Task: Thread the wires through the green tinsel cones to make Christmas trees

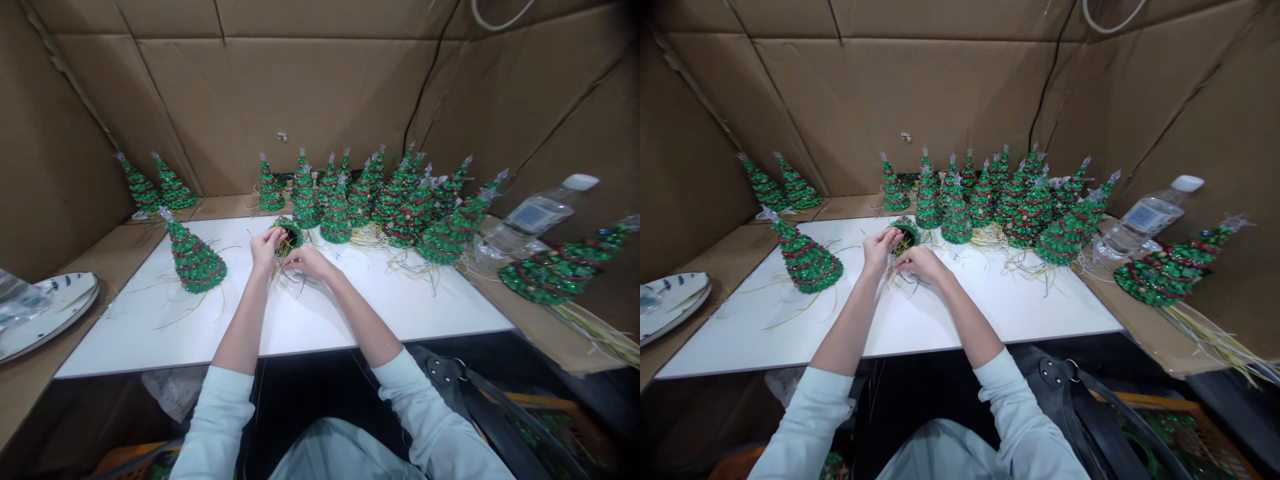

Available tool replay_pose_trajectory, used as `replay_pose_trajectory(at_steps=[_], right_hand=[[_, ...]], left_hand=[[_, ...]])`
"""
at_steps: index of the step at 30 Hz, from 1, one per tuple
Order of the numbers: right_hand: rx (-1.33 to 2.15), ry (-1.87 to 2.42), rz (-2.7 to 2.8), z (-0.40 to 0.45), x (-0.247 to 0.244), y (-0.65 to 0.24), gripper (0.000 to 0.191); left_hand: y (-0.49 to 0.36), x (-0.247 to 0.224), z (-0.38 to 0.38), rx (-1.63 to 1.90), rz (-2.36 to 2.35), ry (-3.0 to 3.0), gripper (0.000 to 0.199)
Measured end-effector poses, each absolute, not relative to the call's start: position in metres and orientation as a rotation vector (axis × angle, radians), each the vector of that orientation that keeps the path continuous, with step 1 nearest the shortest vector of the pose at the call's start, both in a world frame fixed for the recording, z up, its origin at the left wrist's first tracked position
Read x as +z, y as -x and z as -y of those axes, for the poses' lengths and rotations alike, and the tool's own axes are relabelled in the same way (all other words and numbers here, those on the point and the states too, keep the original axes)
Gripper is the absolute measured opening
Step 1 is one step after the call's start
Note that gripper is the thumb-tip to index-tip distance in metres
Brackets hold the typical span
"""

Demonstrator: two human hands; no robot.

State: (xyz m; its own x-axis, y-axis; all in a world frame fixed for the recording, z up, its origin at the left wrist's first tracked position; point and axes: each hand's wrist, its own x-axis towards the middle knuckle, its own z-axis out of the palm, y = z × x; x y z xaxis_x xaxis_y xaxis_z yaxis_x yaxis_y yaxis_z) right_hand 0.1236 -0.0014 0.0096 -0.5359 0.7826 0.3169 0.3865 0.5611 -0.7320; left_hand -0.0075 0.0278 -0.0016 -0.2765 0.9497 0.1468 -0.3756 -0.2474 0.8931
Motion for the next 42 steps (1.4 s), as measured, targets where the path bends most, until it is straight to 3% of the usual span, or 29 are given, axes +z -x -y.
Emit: replay_pose_trajectory(at_steps=[2,9,16,42], right_hand=[[0.861,0.905,1.935,0.001,0.013,-0.125,0.008],[0.957,0.966,1.334,-0.006,0.011,-0.114,0.024],[0.551,1.201,1.537,-0.007,0.000,-0.100,0.021],[0.445,1.289,1.462,-0.008,-0.006,-0.089,0.021]], left_hand=[[0.008,-0.001,-0.027,1.694,-0.966,-0.909,0.020],[0.004,-0.001,-0.026,1.659,-0.957,-0.947,0.019],[0.004,-0.002,-0.025,1.650,-0.963,-0.992,0.023],[0.001,0.008,-0.017,1.515,-0.975,-0.783,0.019]])
